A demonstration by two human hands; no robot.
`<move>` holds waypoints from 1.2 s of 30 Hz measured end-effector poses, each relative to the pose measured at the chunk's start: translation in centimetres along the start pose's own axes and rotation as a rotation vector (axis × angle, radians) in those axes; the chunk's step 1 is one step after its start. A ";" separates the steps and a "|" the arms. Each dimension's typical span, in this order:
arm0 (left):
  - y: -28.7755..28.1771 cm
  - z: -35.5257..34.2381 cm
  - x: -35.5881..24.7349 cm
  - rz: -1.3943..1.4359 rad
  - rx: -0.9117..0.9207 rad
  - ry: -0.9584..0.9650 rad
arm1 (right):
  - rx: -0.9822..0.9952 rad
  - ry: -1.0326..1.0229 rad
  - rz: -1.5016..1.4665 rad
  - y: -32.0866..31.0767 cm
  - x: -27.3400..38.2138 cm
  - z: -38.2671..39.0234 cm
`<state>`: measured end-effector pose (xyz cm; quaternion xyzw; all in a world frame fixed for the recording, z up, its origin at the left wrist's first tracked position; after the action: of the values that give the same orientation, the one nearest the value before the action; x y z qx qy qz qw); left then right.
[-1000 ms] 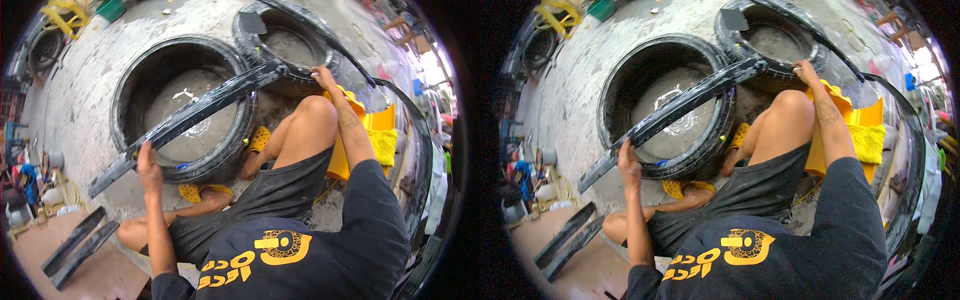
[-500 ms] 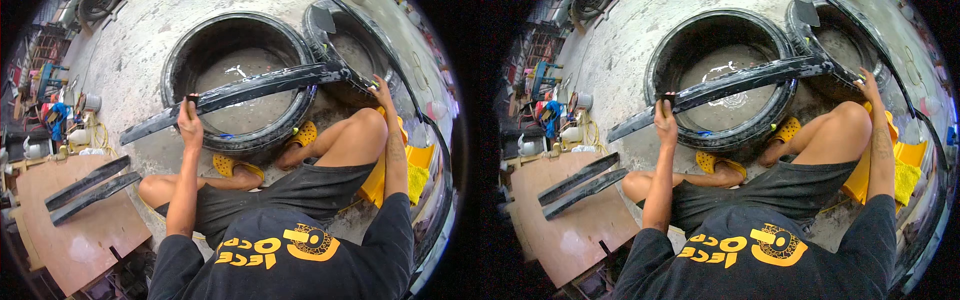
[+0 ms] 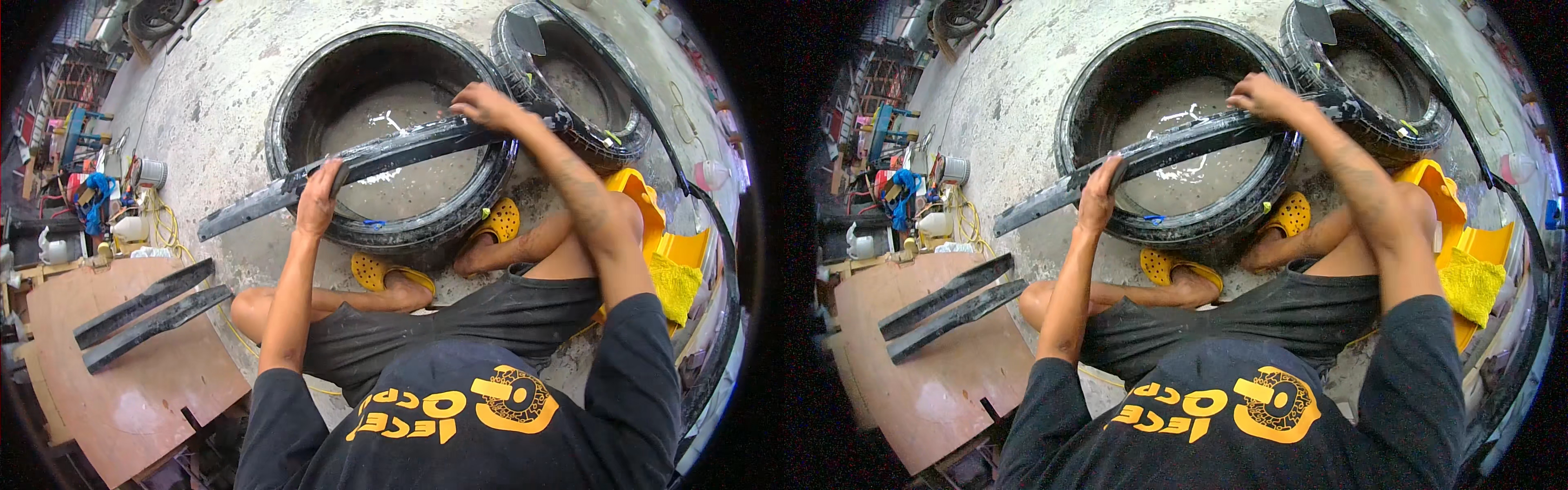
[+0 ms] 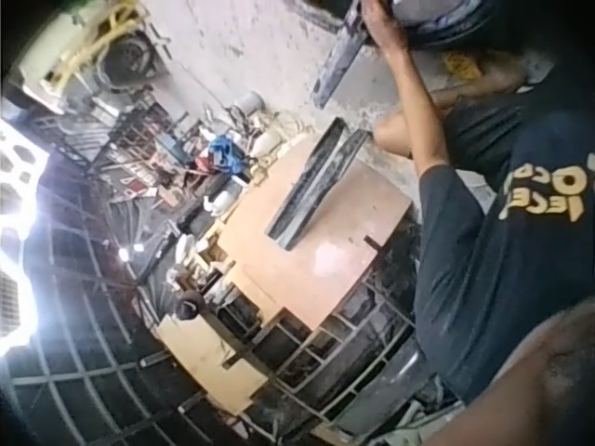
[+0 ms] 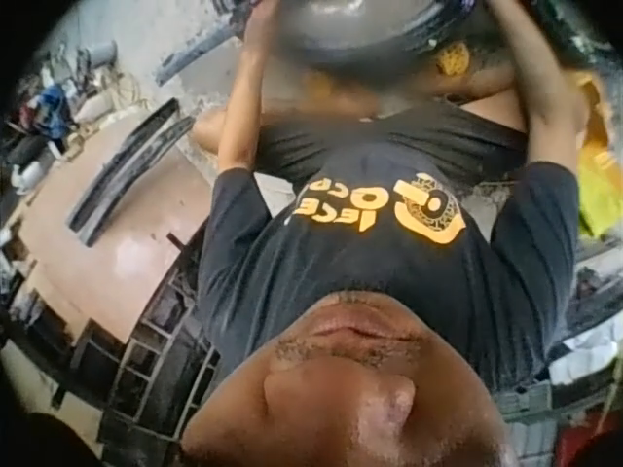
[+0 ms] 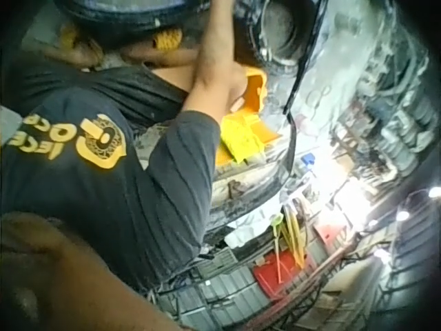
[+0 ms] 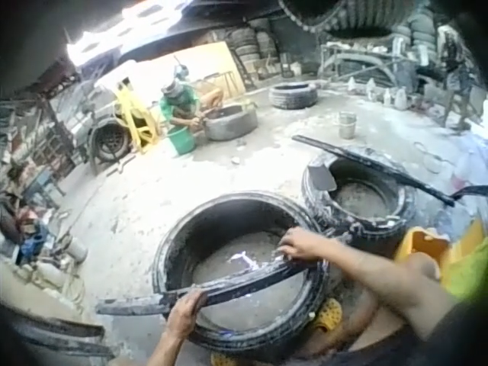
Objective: Sanding a long black plastic automotive trim piece or bumper component over a tire basin containing water.
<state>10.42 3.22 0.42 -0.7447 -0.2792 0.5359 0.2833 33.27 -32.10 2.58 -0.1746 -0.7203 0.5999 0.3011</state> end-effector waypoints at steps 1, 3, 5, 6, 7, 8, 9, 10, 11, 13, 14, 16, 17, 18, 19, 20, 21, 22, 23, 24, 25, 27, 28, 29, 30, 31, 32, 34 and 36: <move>0.9 -0.2 -0.1 -0.016 -0.001 0.093 | 0.031 0.036 -0.042 2.5 -0.3 -0.2; 1.1 0.0 -0.5 -0.003 -0.044 0.064 | 0.008 0.223 0.097 6.0 1.5 0.2; 1.3 0.1 -0.4 -0.039 -0.047 0.032 | -0.102 0.246 0.219 6.1 2.6 0.1; 1.6 0.1 -0.3 -0.071 -0.056 0.008 | -0.094 0.244 0.212 6.3 3.1 0.0; 2.8 -1.0 -1.3 0.006 -0.035 0.038 | -0.142 0.250 0.239 6.2 3.1 -0.1; 4.8 -2.6 -2.9 0.084 -0.012 0.065 | -0.186 0.257 0.263 6.3 3.2 0.0; 7.4 -4.8 -4.9 0.162 0.026 0.091 | -0.177 0.258 0.261 6.7 3.0 0.1; 10.5 -7.0 -6.9 0.188 -0.005 0.158 | -0.197 0.225 0.294 6.8 2.6 0.1; 12.9 -9.0 -8.5 0.249 0.031 0.167 | -0.213 0.195 0.325 7.2 2.4 0.4; 13.7 -9.7 -8.6 0.253 0.091 0.185 | -0.210 0.136 0.352 7.5 2.3 0.3; 12.2 -8.5 -6.8 0.195 0.075 0.128 | -0.208 0.185 0.272 7.3 2.7 -0.1; 5.7 -4.2 -1.4 0.102 0.028 0.016 | -0.201 0.246 0.192 6.5 2.6 0.3; 3.0 -2.5 0.3 0.055 -0.016 -0.048 | -0.202 0.255 0.212 6.0 2.7 0.2; 2.5 -2.1 0.1 0.042 -0.011 -0.061 | -0.201 0.265 0.224 5.9 3.2 -0.2; 2.6 -2.0 -0.6 0.027 -0.031 -0.079 | -0.218 0.278 0.187 5.6 3.1 -0.1; 3.2 -2.1 -1.7 0.013 -0.055 -0.097 | -0.205 0.300 0.167 5.5 3.0 0.2; 5.3 -3.9 -4.0 0.068 -0.025 -0.069 | -0.199 0.309 0.141 5.5 3.1 0.0; 7.6 -5.6 -6.1 0.150 -0.008 -0.020 | -0.210 0.303 0.139 5.9 3.0 -0.1; 9.5 -6.9 -6.8 0.257 0.011 0.039 | -0.191 0.285 0.150 6.3 3.1 -0.5; 10.3 -7.7 -8.0 0.208 -0.017 0.120 | -0.180 0.286 0.165 6.6 3.2 -0.5; 9.7 -7.7 -8.1 0.208 -0.020 0.116 | -0.167 0.289 0.186 6.7 2.9 -0.2; 6.7 -7.0 -6.6 0.356 -0.128 -0.217 | -0.151 0.296 0.179 6.6 2.8 0.1; 4.1 -6.5 -6.2 0.302 -0.271 -0.248 | -0.138 0.321 0.175 6.4 2.6 0.4; 1.4 -5.6 -5.5 0.243 -0.413 -0.282 | -0.136 0.327 0.172 6.2 2.6 0.5; -0.9 -4.6 -4.6 0.101 -0.464 -0.152 | -0.141 0.329 0.171 5.9 2.7 0.4; -2.0 -3.7 -3.9 -0.040 -0.511 -0.020 | -0.146 0.331 0.172 5.8 2.8 0.3; -1.6 -2.1 -2.5 -0.122 -0.493 -0.118 | -0.173 0.320 0.167 5.9 2.9 0.1; 2.8 -0.7 -0.9 -0.224 -0.288 -0.110 | -0.204 0.290 0.160 6.2 3.0 -0.6; 8.8 -4.1 -4.2 -0.141 -0.184 -0.086 | -0.217 0.273 0.167 6.7 3.0 -0.2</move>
<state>14.24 -6.38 -2.15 -0.7223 -0.3909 0.5183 0.2384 30.44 -28.66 -3.19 -0.3451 -0.7163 0.5123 0.3246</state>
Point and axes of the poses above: each hand's wrist, its own z-axis away from the middle knuckle, its own y-axis out of the palm, x = y × z, the point moved 2 cm from there along -z, towards the middle knuckle, and after that the axes turned 14 degrees about z, right-handed, at the moved point
